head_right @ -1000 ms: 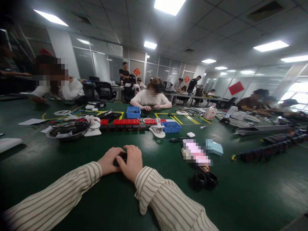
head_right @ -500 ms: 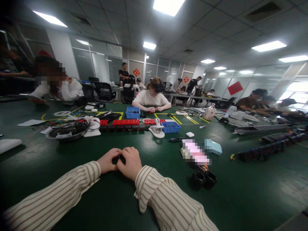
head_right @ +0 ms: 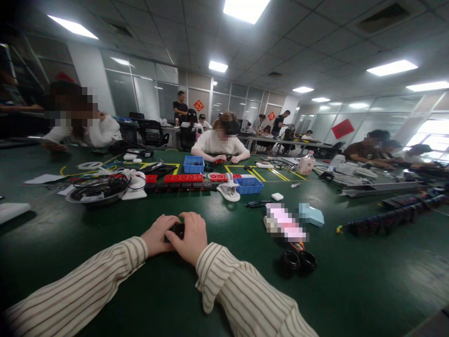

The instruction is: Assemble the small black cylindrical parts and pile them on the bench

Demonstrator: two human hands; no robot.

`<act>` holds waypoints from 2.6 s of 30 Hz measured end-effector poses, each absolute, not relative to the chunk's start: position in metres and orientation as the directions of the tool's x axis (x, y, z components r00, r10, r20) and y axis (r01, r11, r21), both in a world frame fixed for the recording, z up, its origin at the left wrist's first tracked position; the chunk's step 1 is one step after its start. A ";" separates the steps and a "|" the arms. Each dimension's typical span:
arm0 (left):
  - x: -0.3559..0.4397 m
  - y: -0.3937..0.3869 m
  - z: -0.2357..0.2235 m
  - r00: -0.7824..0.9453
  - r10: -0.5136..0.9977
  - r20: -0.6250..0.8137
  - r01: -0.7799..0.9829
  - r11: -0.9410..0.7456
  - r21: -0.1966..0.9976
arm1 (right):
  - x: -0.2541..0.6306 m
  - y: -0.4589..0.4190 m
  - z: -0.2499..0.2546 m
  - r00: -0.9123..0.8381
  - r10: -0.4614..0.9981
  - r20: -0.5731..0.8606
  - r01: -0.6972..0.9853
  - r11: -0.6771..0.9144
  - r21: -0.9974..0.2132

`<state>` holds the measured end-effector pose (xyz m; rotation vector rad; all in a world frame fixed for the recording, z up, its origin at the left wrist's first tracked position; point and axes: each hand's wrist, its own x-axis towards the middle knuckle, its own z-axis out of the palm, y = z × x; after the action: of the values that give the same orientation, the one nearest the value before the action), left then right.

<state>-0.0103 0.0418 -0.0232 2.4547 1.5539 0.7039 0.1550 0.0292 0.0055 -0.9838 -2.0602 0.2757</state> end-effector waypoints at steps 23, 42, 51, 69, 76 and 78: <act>-0.016 0.047 -0.026 0.410 0.855 0.318 0.777 -0.510 0.368 | 0.156 0.027 0.008 -0.489 0.608 0.625 0.400 0.794 -0.458; -0.011 0.047 -0.019 0.405 0.860 0.311 0.789 -0.500 0.356 | 0.152 0.035 0.004 -0.432 0.709 0.557 0.523 0.701 -0.486; -0.015 0.049 -0.027 0.424 0.843 0.332 0.757 -0.531 0.382 | 0.156 0.028 0.006 -0.484 0.591 0.646 0.385 0.806 -0.449; -0.014 0.046 -0.021 0.408 0.840 0.358 0.710 -0.539 0.453 | 0.153 0.032 0.008 -0.461 0.702 0.542 0.549 0.706 -0.448; -0.015 0.047 -0.023 0.420 0.828 0.372 0.703 -0.556 0.444 | 0.157 0.029 0.009 -0.530 0.607 0.592 0.428 0.794 -0.432; -0.014 0.046 -0.025 0.404 0.827 0.391 0.711 -0.553 0.435 | 0.157 0.027 0.010 -0.510 0.610 0.606 0.427 0.792 -0.437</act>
<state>-0.0141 0.0463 -0.0248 2.4592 1.3663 0.8588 0.1568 0.0271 0.0098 -0.7641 -2.1861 0.2956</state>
